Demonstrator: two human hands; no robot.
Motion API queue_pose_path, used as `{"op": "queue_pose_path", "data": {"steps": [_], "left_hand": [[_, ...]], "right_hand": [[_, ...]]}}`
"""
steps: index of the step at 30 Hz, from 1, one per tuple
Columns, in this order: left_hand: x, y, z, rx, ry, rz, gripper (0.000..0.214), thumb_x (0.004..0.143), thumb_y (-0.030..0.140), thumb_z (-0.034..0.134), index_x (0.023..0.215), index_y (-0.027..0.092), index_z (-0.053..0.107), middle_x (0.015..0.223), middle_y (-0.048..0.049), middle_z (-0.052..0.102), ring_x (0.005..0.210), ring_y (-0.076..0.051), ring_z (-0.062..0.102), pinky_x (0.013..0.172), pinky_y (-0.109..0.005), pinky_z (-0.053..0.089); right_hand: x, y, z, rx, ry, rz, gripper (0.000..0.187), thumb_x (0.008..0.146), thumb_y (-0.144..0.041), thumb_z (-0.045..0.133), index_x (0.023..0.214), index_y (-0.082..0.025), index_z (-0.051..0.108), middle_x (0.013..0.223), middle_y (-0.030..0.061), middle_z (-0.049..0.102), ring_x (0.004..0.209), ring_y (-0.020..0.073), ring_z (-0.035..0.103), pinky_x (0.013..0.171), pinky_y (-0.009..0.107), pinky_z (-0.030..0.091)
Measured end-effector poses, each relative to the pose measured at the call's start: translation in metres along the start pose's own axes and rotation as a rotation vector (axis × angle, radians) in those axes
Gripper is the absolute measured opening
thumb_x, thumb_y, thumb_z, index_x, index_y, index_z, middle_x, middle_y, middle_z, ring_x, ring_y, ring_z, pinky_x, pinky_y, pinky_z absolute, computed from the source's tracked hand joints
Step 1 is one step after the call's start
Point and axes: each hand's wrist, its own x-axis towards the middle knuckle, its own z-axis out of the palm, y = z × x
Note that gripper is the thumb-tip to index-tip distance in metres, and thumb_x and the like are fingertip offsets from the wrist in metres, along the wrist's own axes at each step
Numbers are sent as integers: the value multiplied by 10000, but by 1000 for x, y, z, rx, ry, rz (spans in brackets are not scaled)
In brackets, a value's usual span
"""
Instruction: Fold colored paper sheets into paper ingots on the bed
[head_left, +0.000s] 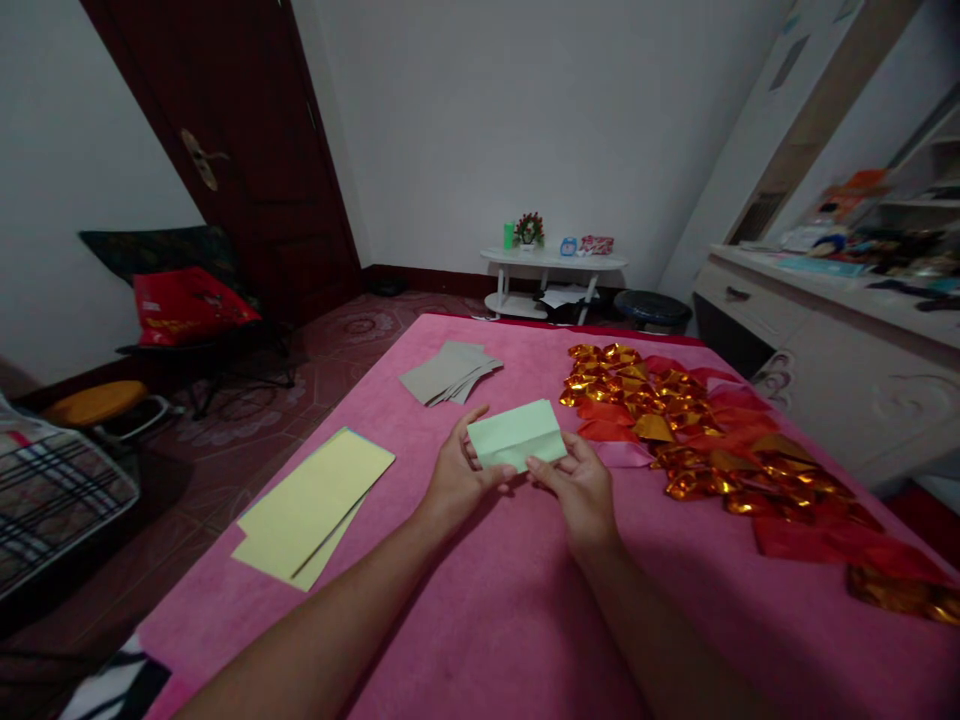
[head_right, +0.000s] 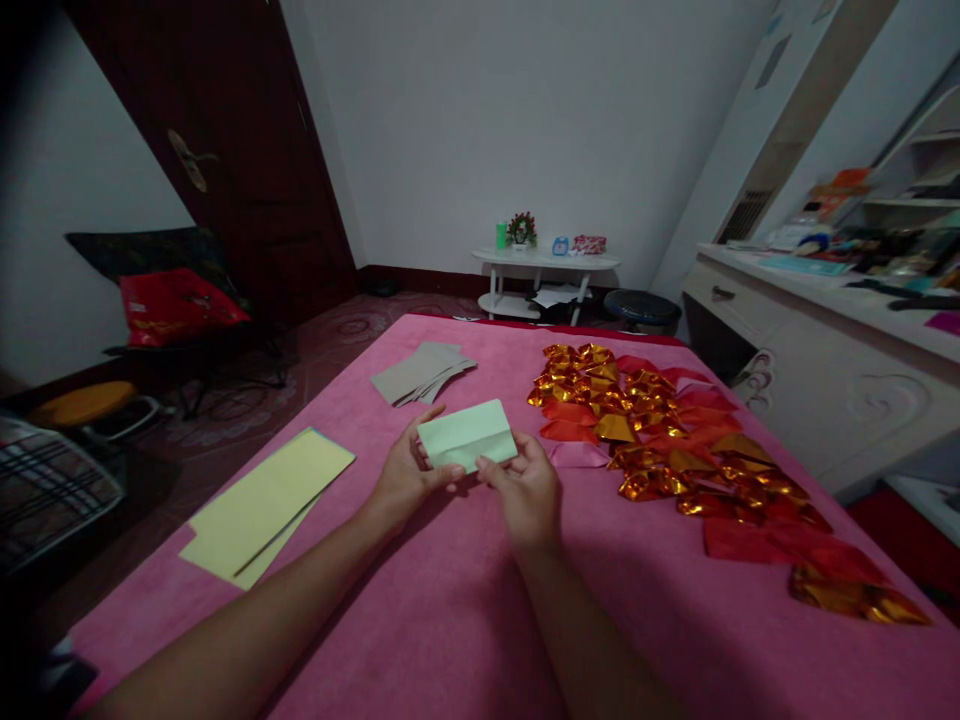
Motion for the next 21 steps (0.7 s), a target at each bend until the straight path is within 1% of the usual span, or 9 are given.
{"op": "queue_pose_path", "data": {"steps": [3,5,8,11,14,17,19,21], "left_hand": [[2,3,-6,28,-5,-16,1017,530,200,839,1384,232,288,904,-31,624,650,-160,634,491,-297,580],[4,3,-10,43,3,-18,1007,538,182,827,1384,231,284,885,-19,617,640,-150,625,490,-297,580],[7,2,-15,78,6,-16,993,554,159,807,1390,219,275,840,-8,614,629,-142,616,495,-292,577],[8,2,-17,130,-1,-17,995,563,151,795,1401,198,260,775,-1,621,589,-137,609,486,-278,562],[7,3,-16,173,-11,-7,973,581,149,780,1404,196,263,742,7,620,554,-129,601,480,-262,542],[6,2,-16,212,-23,13,943,604,153,768,1405,202,273,723,15,612,546,-125,598,491,-252,528],[6,1,-17,222,-32,28,937,608,158,770,1405,202,279,732,10,615,554,-125,602,502,-245,521],[6,1,-17,225,-38,36,945,605,165,777,1406,201,278,742,4,620,558,-127,606,506,-241,514]], "right_hand": [[3,0,-6,-32,65,-73,446,683,-294,755,1066,-190,553,641,-31,648,588,127,595,604,244,478],[5,1,-9,-58,68,-110,431,702,-302,738,1073,-189,550,606,-43,613,587,125,581,604,242,470],[9,4,-11,-77,60,-143,390,727,-327,708,1061,-188,563,694,-16,615,642,136,587,613,254,476],[11,6,-13,-121,59,-172,328,726,-331,703,1006,-190,607,832,24,626,756,161,600,681,286,495],[11,6,-14,-209,56,-254,241,732,-315,695,936,-194,651,919,47,619,828,179,592,741,313,500],[10,3,-13,-239,47,-332,180,744,-302,685,886,-192,666,973,55,589,885,186,577,765,306,501],[8,2,-12,-213,32,-306,205,741,-309,689,908,-195,656,983,58,590,898,190,574,755,300,505],[8,2,-11,-166,31,-239,290,725,-318,706,980,-206,625,959,56,608,875,191,579,729,302,511]]}}
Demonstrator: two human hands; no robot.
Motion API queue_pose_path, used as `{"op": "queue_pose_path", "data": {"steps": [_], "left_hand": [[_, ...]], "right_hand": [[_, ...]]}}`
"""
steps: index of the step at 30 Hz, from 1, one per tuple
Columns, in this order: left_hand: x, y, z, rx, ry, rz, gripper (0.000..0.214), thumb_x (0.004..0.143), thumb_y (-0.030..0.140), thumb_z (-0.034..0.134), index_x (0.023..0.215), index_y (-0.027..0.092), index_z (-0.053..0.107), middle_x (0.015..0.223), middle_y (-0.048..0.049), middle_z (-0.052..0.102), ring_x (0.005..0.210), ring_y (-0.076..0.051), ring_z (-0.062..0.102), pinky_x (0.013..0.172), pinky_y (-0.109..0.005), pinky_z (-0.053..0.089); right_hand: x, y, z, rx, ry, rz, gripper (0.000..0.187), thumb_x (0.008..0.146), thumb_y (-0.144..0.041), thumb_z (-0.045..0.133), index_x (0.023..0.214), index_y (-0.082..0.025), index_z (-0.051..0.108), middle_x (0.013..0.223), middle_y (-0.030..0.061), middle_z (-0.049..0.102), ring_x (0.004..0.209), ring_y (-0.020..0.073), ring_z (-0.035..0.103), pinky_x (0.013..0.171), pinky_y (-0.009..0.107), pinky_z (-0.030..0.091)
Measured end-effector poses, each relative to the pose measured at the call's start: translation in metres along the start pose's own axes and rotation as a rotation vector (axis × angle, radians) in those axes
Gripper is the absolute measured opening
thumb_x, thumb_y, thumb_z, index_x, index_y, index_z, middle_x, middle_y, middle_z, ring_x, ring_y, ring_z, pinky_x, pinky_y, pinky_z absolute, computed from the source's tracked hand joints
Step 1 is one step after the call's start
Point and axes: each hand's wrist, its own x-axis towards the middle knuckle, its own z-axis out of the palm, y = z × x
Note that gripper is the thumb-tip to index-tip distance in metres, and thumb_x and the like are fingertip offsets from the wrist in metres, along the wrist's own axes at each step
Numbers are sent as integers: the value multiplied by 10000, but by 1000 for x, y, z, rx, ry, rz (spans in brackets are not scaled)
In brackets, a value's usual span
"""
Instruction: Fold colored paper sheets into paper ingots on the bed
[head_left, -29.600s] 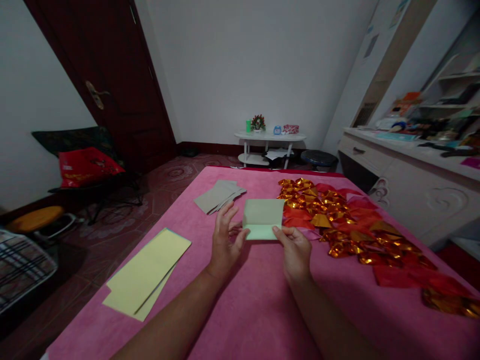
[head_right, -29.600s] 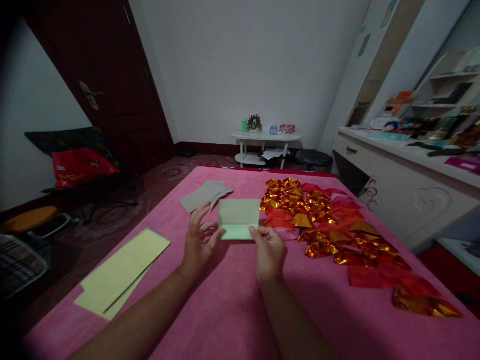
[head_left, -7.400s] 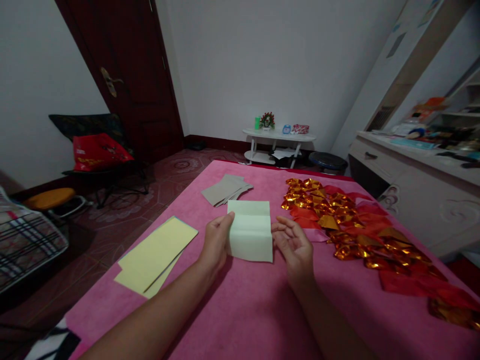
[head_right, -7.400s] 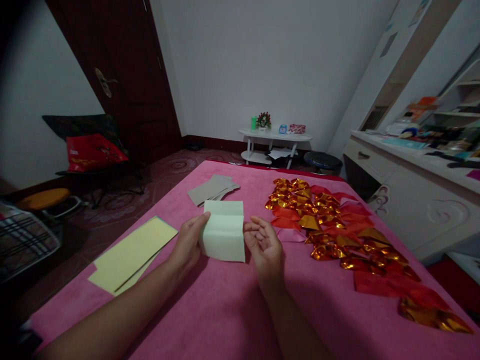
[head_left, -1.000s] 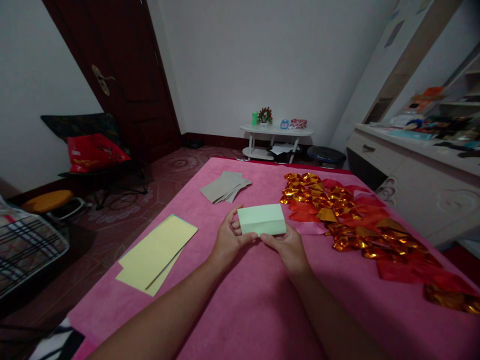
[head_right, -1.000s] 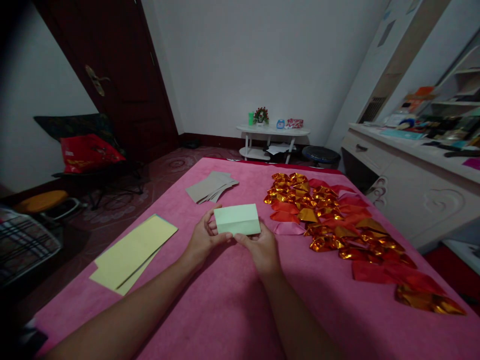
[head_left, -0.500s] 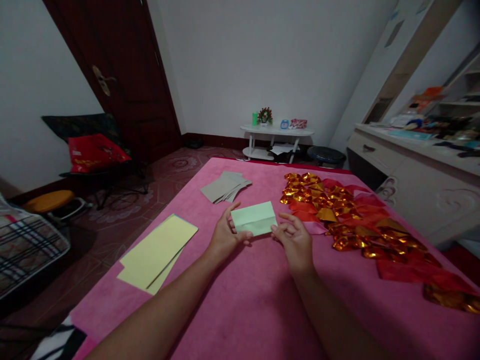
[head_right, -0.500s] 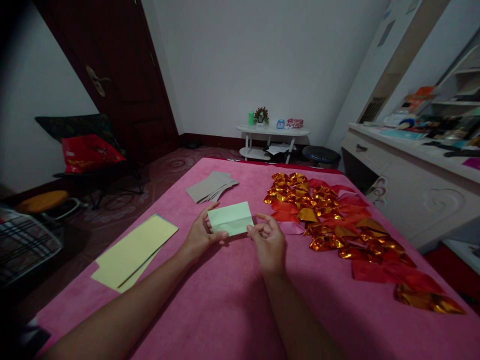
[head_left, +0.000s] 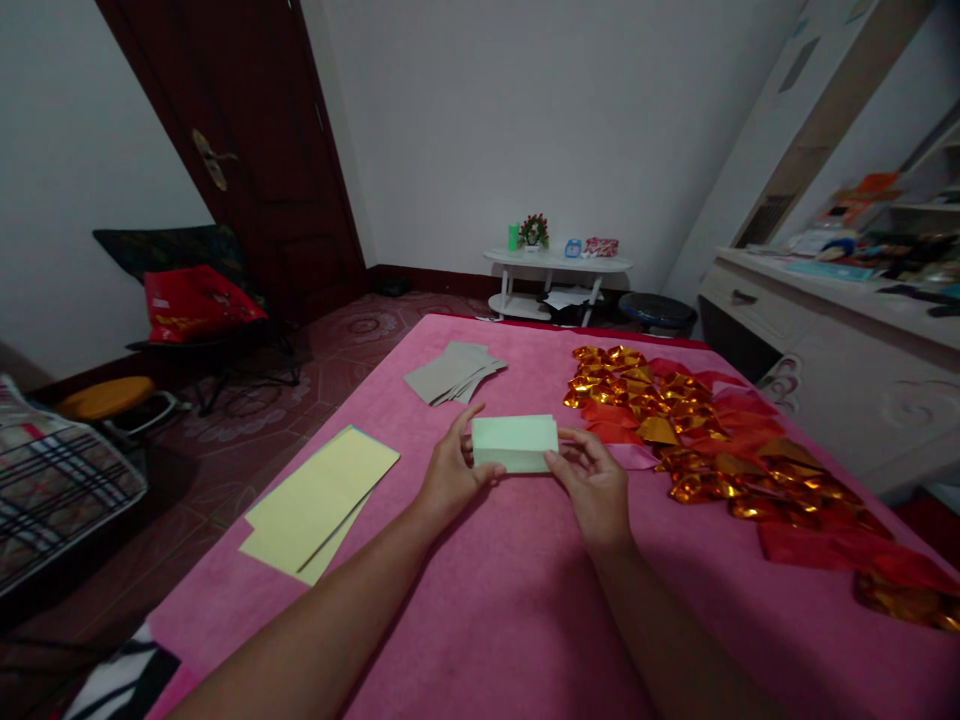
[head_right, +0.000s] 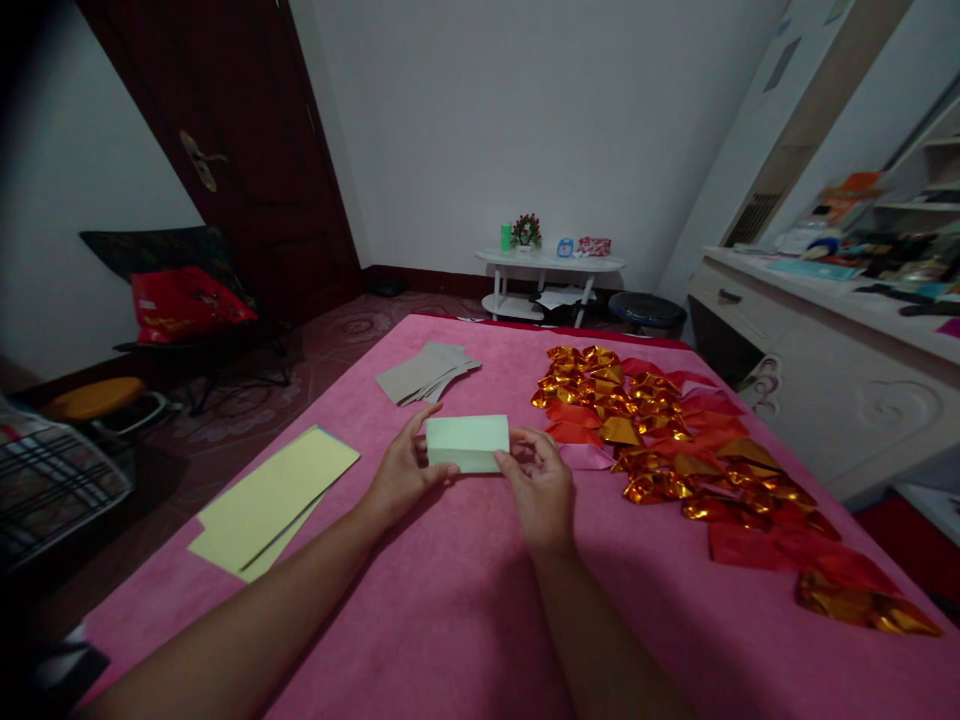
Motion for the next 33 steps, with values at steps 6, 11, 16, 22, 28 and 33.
{"op": "queue_pose_path", "data": {"steps": [6,11,16,22,28,33], "left_hand": [[-1,3,2,-22,8,-20,968,596,186,788,1408,190,261,756,-3,621,567,-129,600,502,-238,508],[-1,3,3,-19,11,-5,951,607,180,778,1408,189,265,756,1,613,556,-124,592,495,-234,502],[0,-1,1,-9,9,16,937,617,153,762,1411,206,266,765,5,608,569,-122,593,509,-236,505],[1,-2,-1,31,8,27,928,628,175,757,1413,193,264,774,-6,620,578,-126,600,529,-237,506],[4,-5,-4,124,61,163,889,615,211,780,1386,201,338,1085,-97,596,916,-210,626,783,-336,528],[6,1,-12,406,201,424,759,611,285,801,1302,256,490,1309,-114,461,1206,-268,448,1022,-444,374]], "right_hand": [[0,2,0,-23,23,-34,237,719,-310,712,906,-203,615,989,59,583,906,190,564,726,292,507],[0,0,0,-88,2,-69,156,736,-315,694,823,-197,643,1008,60,550,904,191,555,701,288,504],[-1,-1,1,-54,76,25,305,700,-302,727,960,-205,600,822,15,585,732,154,549,645,272,472],[-2,-3,2,-11,42,15,335,697,-308,732,986,-211,594,793,2,597,692,142,550,605,252,447],[-3,-6,0,-138,-23,-32,144,719,-327,699,753,-195,652,761,23,599,692,160,553,587,263,454],[-1,-4,-1,-110,-43,-67,81,725,-277,679,744,-201,656,930,66,639,918,217,596,683,289,497]]}}
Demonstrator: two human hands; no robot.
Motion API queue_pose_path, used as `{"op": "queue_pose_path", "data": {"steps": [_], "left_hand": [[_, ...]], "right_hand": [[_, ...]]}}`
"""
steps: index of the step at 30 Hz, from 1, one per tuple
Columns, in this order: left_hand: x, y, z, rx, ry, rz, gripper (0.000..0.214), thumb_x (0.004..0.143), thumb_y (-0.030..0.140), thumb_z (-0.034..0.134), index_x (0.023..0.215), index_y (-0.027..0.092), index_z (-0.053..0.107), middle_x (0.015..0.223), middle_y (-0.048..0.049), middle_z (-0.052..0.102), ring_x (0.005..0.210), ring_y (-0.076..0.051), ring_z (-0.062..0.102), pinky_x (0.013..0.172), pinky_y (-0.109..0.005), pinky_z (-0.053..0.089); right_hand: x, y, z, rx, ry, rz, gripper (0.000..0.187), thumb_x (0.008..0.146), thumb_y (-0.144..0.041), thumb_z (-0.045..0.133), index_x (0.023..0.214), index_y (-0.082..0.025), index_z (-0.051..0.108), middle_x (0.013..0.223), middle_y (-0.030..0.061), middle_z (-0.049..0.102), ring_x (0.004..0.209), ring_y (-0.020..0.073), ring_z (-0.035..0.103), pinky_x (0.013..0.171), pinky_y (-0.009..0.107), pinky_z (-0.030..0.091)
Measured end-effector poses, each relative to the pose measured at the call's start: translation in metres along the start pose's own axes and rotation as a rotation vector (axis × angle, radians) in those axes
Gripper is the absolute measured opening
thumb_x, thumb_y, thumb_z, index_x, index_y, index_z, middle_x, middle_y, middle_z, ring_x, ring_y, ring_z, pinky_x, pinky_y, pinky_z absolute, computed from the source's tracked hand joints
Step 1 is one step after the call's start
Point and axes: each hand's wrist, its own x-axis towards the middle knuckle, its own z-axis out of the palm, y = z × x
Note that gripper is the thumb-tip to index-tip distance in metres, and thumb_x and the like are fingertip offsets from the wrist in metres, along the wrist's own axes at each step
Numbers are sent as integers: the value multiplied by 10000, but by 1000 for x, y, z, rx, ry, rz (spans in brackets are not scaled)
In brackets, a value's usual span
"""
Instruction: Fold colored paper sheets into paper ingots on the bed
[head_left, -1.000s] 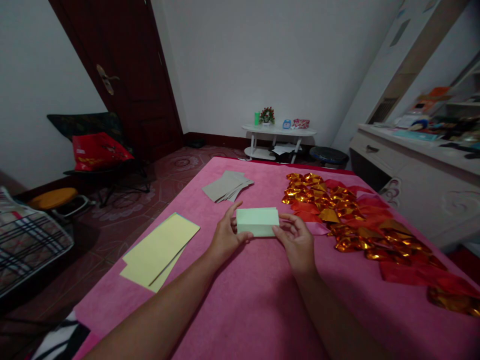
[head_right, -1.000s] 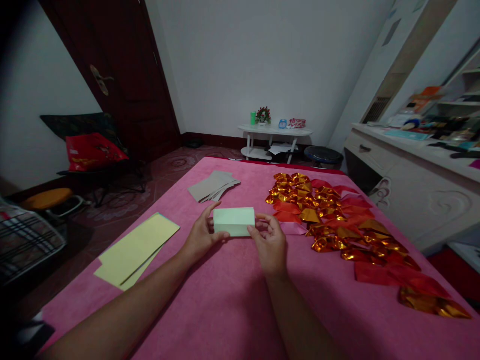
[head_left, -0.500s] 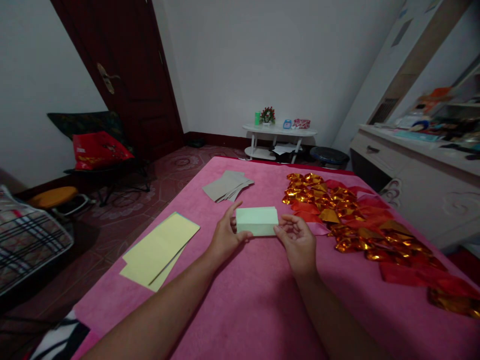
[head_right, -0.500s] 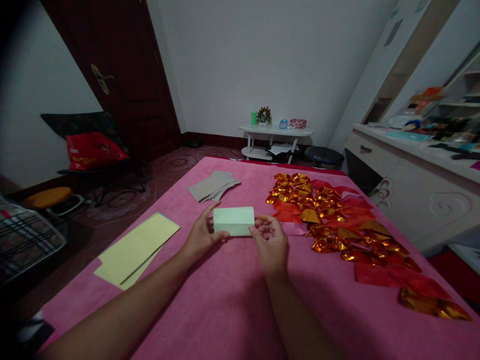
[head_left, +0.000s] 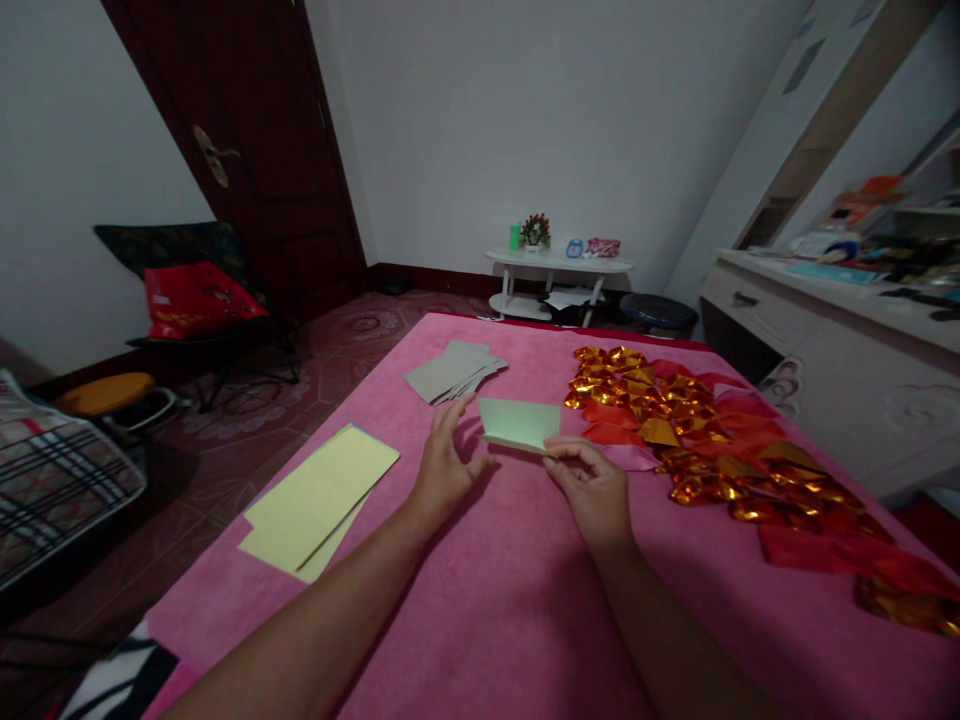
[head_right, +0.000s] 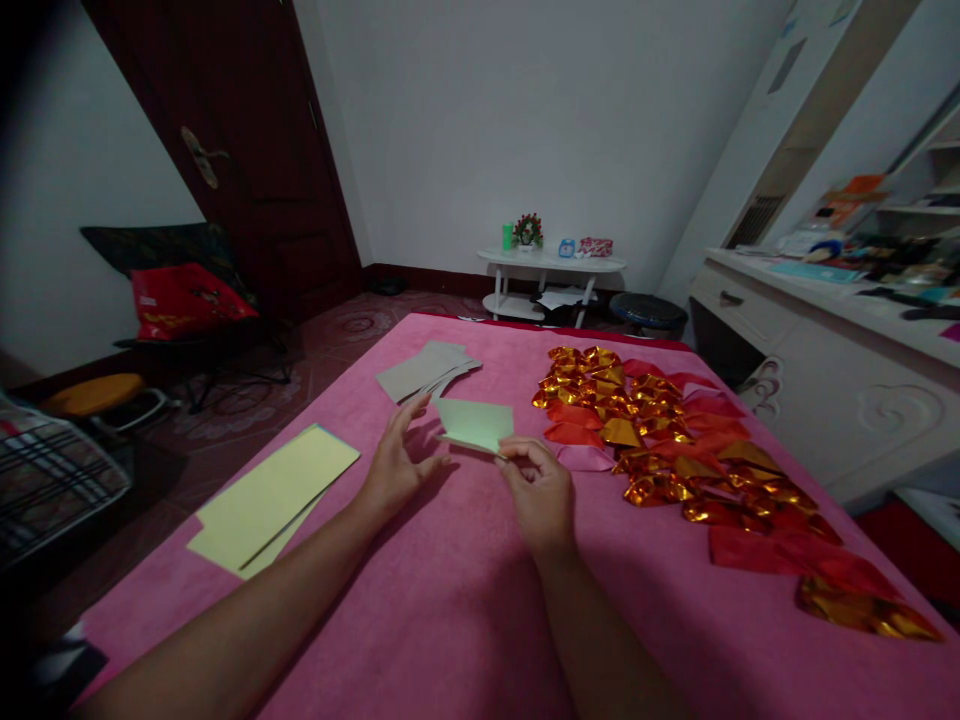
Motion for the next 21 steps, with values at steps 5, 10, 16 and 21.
{"op": "queue_pose_path", "data": {"steps": [5,10,16,21], "left_hand": [[2,3,-7,295,-112,200,322,715,343,722,1022,253,686,1144,-90,565,1092,-252,500,956,-426,397],[1,1,-8,392,-274,270,177,746,299,685,913,250,713,963,-72,637,927,-227,556,854,-395,427],[-4,19,-14,390,-183,436,433,698,352,734,1116,277,652,1293,-114,518,1164,-285,471,978,-448,357],[-8,21,-11,315,-401,435,498,716,360,722,1194,283,604,1068,-96,651,1003,-247,570,919,-396,403]], "right_hand": [[1,11,-2,-39,-55,55,62,699,-260,676,717,-204,654,1017,76,666,888,224,619,678,311,504],[3,10,-5,-68,-113,129,62,614,-209,674,654,-207,628,965,55,693,709,183,616,634,302,489],[3,3,-7,11,-224,178,47,607,-171,642,616,-192,602,1246,115,604,1033,263,612,834,371,465],[3,-2,-7,41,-287,210,64,582,-156,645,606,-193,599,1218,111,620,1100,278,578,901,399,433]]}}
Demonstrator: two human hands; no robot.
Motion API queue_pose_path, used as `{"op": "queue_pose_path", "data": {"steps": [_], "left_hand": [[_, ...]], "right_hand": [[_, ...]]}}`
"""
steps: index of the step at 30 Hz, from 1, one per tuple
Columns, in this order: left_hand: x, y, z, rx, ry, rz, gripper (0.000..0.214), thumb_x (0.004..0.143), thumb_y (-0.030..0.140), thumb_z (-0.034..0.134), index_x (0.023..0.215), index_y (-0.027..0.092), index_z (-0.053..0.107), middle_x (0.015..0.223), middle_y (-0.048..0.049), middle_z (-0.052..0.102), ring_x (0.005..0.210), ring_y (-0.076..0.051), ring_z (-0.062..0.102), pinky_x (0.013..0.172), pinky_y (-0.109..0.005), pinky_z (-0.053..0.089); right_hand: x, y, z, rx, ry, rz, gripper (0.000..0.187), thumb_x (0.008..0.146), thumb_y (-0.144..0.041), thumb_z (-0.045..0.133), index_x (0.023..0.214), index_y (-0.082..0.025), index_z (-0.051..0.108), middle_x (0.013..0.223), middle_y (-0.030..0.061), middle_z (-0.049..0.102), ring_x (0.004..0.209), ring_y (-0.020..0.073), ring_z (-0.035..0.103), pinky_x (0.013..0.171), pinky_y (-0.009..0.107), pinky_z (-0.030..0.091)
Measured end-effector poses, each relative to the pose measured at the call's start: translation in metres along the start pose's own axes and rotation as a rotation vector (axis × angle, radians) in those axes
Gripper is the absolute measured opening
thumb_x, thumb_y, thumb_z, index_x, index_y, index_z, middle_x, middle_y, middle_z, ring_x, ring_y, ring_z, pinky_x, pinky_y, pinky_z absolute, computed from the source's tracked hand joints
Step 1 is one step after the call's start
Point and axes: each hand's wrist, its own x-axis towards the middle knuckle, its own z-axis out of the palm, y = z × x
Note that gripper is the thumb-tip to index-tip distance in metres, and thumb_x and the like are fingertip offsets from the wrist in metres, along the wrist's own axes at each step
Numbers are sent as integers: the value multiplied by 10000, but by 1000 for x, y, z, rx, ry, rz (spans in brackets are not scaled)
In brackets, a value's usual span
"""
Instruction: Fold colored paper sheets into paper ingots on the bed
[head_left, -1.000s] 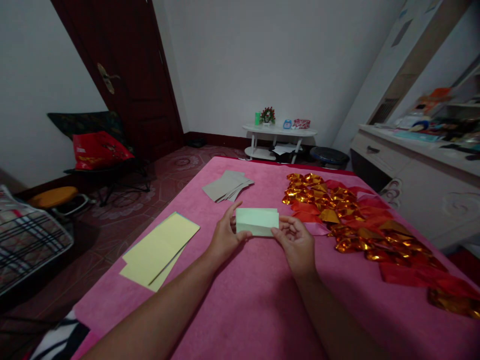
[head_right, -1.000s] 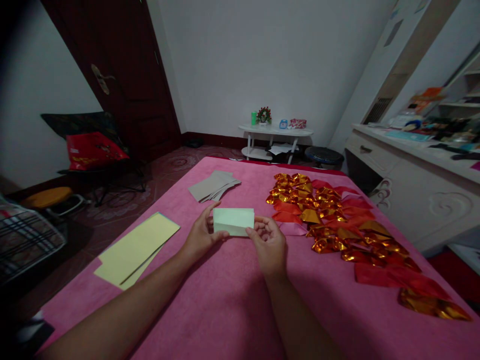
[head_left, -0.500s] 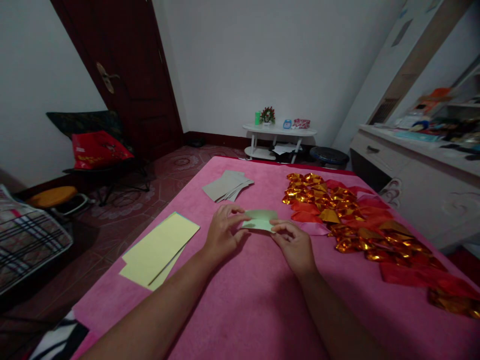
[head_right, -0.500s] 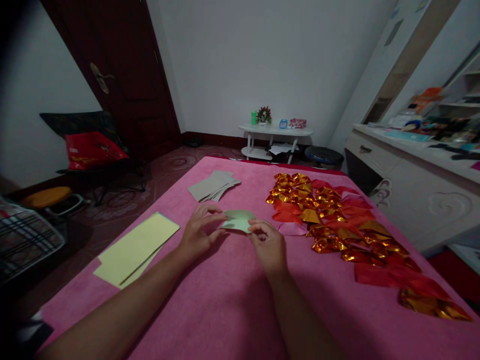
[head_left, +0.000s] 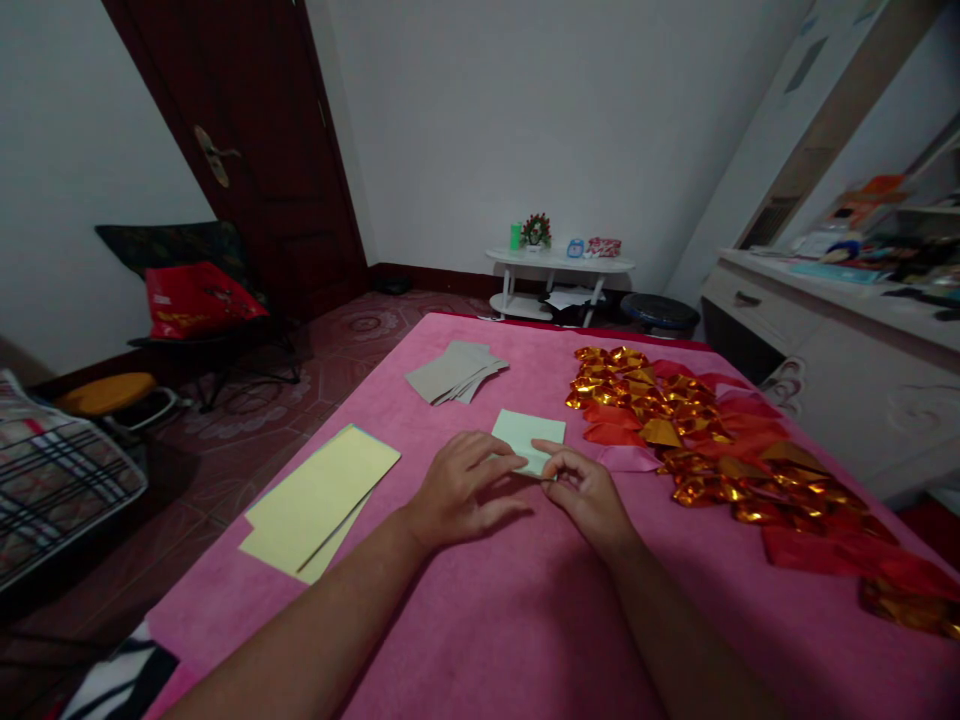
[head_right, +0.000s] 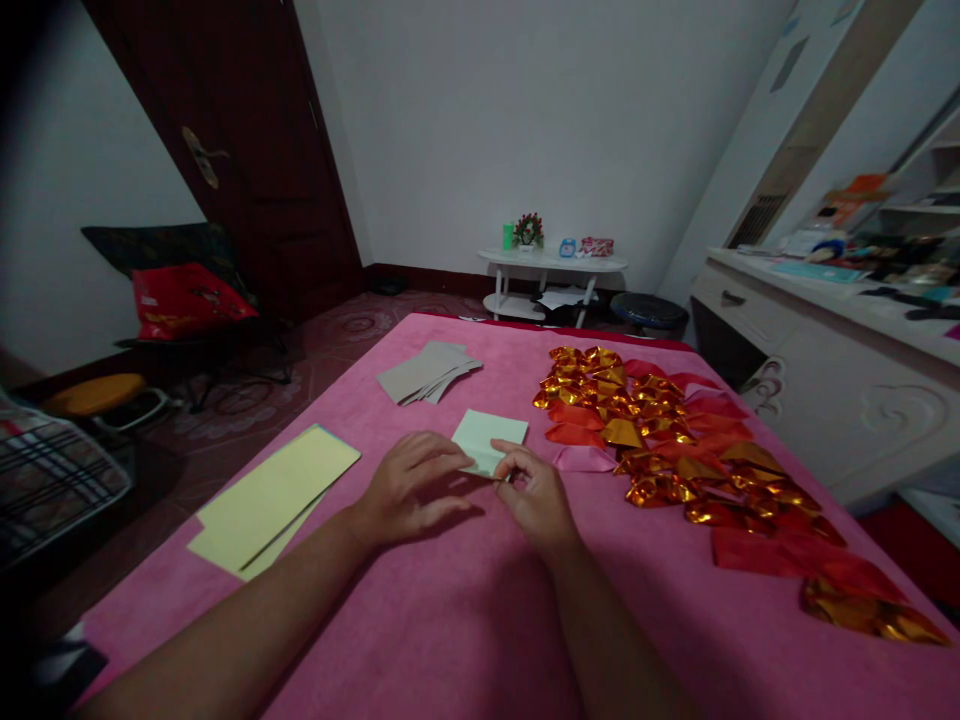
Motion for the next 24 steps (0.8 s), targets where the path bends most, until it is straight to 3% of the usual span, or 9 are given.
{"op": "queue_pose_path", "data": {"steps": [4,7,9,12,15,17,21,24], "left_hand": [[-1,-16,11,-118,22,-272,558,726,393,705,1248,256,565,1052,-97,670,968,-257,594,873,-384,429],[-1,-30,16,-200,-27,-403,274,810,374,609,1011,205,691,887,-75,690,796,-207,610,742,-318,454],[1,-36,19,-187,-62,-420,221,835,344,569,843,178,714,796,-60,673,735,-182,592,691,-288,441],[5,-38,23,-94,-54,-478,193,812,312,591,752,164,700,738,-37,643,692,-160,567,655,-268,422],[10,-38,27,47,-45,-522,170,724,311,689,827,177,699,826,-40,636,783,-180,571,711,-285,430],[12,-38,30,107,-28,-535,341,661,325,747,963,186,673,927,-55,629,867,-202,567,766,-310,437],[14,-43,35,60,32,-587,700,585,323,800,1219,186,536,1073,-83,608,898,-207,571,798,-330,446],[16,-46,36,-110,66,-633,787,565,316,808,1275,190,493,972,-55,626,805,-179,582,739,-303,455]], "right_hand": [[1,1,-1,-19,-22,2,77,613,-197,659,598,-197,584,1125,103,661,1079,279,579,912,409,423],[3,7,-2,-89,36,-20,194,681,-293,660,560,-193,547,1111,112,649,1011,269,596,854,393,455],[6,14,-3,-171,108,-48,255,706,-337,656,544,-192,524,1111,115,628,976,257,599,807,373,476],[9,26,-5,-307,227,-93,249,688,-336,671,547,-191,526,1040,107,616,938,246,601,777,357,491],[12,34,-5,-352,302,-100,155,661,-298,678,624,-185,578,988,92,606,832,219,625,742,352,511],[13,35,-4,-300,325,-64,160,647,-286,688,741,-187,604,944,77,614,723,193,632,668,340,529],[11,29,0,-40,305,13,410,609,-256,729,977,-203,558,870,50,640,680,194,643,624,338,546],[10,22,0,165,313,6,549,571,-222,758,1060,-208,510,1013,69,609,768,188,644,696,352,552]]}}
